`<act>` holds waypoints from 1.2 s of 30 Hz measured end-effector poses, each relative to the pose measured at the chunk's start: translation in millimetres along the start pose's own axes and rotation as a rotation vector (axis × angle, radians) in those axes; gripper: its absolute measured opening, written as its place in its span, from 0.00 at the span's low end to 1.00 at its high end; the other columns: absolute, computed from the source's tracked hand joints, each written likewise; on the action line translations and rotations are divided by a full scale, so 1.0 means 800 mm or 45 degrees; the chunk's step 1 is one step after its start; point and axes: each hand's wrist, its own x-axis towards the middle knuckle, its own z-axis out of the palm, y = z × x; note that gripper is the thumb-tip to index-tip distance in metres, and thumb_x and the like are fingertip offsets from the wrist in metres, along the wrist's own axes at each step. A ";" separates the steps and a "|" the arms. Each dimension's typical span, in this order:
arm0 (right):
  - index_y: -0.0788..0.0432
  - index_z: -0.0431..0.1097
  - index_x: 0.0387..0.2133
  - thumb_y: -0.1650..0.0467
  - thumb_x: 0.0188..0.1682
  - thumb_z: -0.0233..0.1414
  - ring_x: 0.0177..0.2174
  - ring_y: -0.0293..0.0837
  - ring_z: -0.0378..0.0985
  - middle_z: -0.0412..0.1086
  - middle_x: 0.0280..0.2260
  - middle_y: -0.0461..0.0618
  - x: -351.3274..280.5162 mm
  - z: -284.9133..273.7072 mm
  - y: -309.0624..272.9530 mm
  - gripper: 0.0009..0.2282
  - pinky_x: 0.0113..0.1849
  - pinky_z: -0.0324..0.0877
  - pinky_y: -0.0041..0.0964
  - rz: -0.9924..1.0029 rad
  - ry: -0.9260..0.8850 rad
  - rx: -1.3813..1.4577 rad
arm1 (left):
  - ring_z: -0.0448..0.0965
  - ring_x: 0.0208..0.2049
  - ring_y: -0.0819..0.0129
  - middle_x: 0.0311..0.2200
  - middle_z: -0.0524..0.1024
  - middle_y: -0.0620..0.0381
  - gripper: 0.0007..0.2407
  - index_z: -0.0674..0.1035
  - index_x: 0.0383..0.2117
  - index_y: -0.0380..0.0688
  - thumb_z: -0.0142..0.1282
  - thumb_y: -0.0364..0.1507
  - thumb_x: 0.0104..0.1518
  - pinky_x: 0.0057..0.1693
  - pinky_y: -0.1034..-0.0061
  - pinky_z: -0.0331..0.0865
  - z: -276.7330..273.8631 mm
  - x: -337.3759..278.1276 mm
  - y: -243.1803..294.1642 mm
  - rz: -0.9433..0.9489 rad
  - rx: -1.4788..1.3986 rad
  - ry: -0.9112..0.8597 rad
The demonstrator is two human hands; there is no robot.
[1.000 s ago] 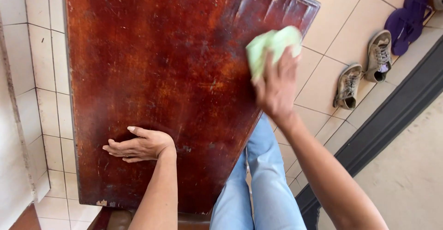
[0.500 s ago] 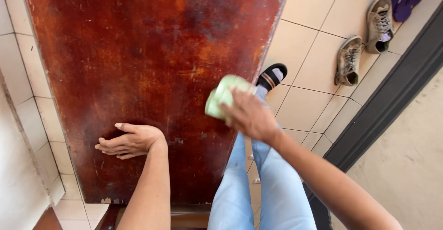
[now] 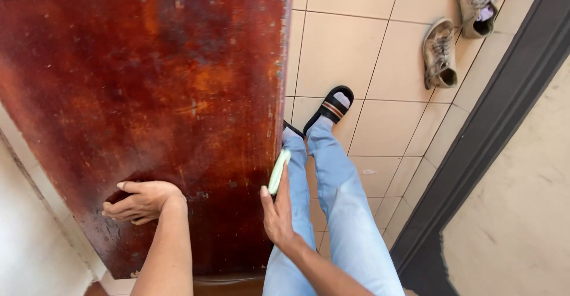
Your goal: Wiping down a wooden chair and a wooden side table using a cleaning cloth, including moving the furniture and handling a lace table cover.
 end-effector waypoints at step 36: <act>0.58 0.35 0.74 0.46 0.57 0.19 0.73 0.53 0.32 0.32 0.75 0.59 0.315 -0.142 -0.032 0.38 0.69 0.32 0.46 0.181 -0.623 1.190 | 0.64 0.71 0.55 0.67 0.59 0.47 0.29 0.57 0.70 0.43 0.30 0.52 0.72 0.73 0.59 0.61 0.087 -0.220 0.243 1.343 -0.202 0.145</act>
